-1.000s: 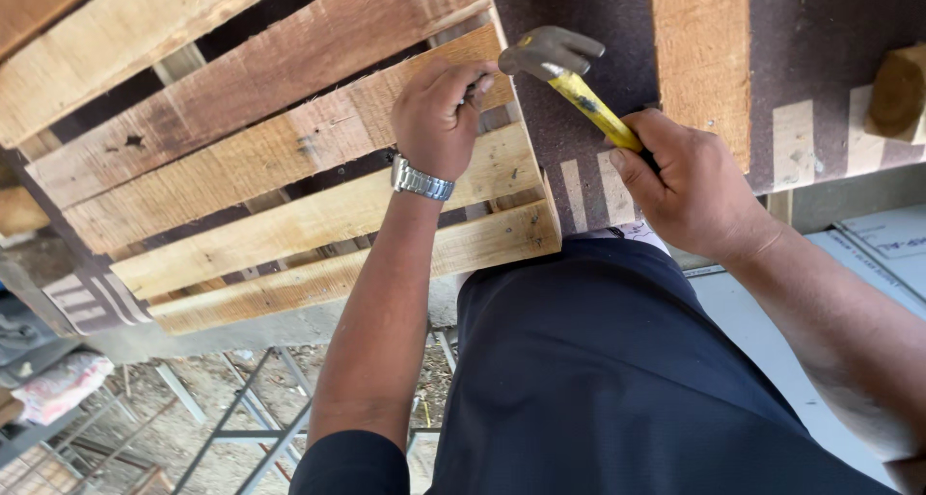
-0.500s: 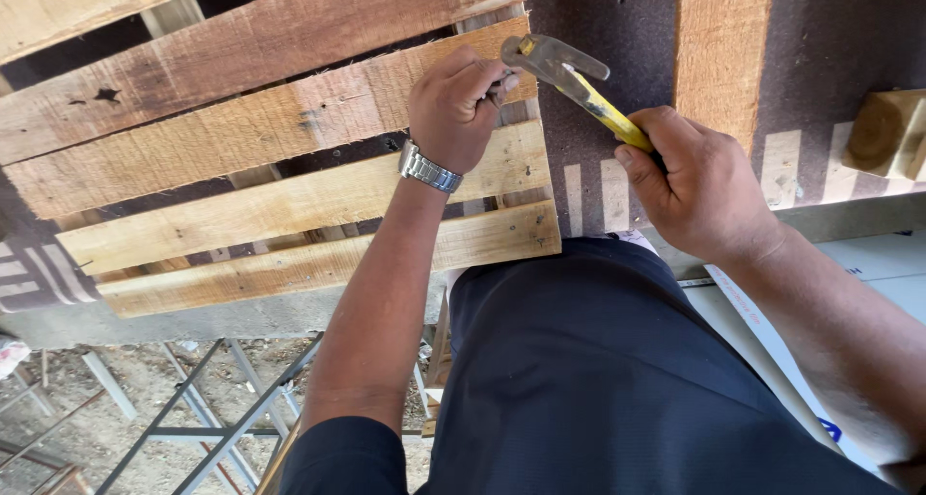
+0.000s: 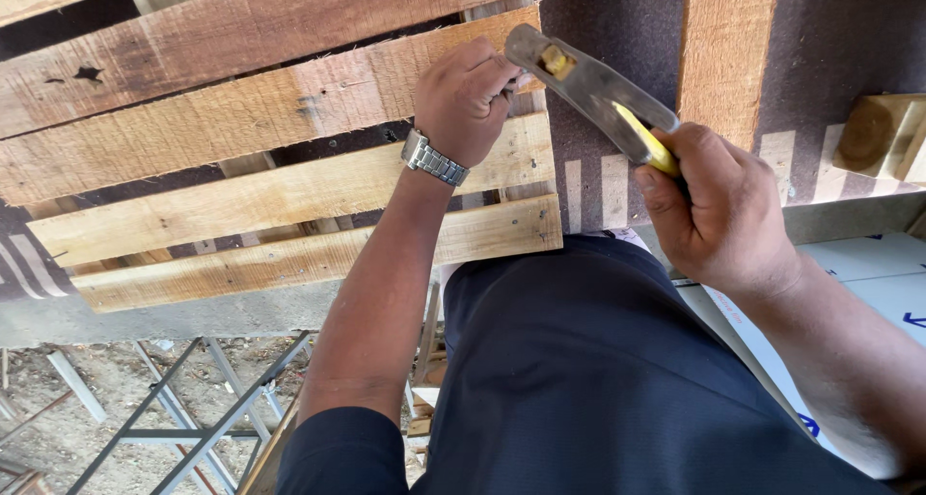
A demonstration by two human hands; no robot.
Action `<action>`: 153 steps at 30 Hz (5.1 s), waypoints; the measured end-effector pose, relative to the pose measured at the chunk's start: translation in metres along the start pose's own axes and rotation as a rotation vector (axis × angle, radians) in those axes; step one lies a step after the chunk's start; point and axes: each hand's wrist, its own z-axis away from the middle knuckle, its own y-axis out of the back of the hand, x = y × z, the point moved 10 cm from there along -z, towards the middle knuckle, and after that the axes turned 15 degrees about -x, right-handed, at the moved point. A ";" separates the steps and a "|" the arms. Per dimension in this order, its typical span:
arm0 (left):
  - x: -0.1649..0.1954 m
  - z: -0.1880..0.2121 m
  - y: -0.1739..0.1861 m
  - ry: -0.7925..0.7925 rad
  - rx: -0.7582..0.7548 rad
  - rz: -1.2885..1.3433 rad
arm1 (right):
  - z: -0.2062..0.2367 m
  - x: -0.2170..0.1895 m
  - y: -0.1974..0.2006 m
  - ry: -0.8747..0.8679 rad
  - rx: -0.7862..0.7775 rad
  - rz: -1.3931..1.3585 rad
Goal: The person hammers nails into wooden pallet boards, taking nails one at a time from a wooden box of nails and driving them into the pallet slats with a claw hammer, steadying the boards with the other hand.
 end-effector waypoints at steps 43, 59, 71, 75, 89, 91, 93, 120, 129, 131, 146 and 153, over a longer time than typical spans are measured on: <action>-0.050 -0.015 -0.045 0.228 -0.614 -0.420 | 0.026 0.163 -0.072 -0.466 -0.242 -0.802; -0.043 -0.012 -0.028 0.223 -0.506 -0.366 | -0.009 0.139 -0.102 -0.405 -0.194 -1.230; -0.046 -0.002 -0.024 0.220 -0.428 -0.343 | -0.010 0.122 -0.076 -0.379 -0.216 -0.754; -0.047 0.000 -0.023 0.212 -0.400 -0.358 | -0.009 0.109 -0.067 -0.308 -0.179 -0.574; -0.049 0.002 -0.024 0.231 -0.415 -0.340 | -0.030 0.126 -0.069 -0.401 -0.174 -0.937; -0.047 0.001 -0.022 0.225 -0.395 -0.344 | -0.034 0.122 -0.064 -0.410 -0.216 -0.865; -0.047 0.000 -0.022 0.228 -0.392 -0.342 | -0.037 0.118 -0.058 -0.437 -0.238 -0.796; -0.038 -0.001 -0.029 0.243 -0.405 -0.336 | -0.042 0.123 -0.040 -0.497 -0.298 -0.469; -0.037 0.004 -0.028 0.264 -0.386 -0.259 | 0.000 0.080 -0.007 -0.151 -0.058 -0.066; -0.030 0.003 -0.022 0.201 -0.309 -0.288 | 0.014 0.073 -0.006 -0.079 -0.011 -0.091; -0.037 0.012 -0.039 0.288 -0.414 -0.222 | 0.048 0.032 0.021 0.180 0.205 -0.198; -0.030 0.008 -0.037 0.257 -0.379 -0.223 | 0.023 0.057 -0.023 -0.043 -0.064 0.202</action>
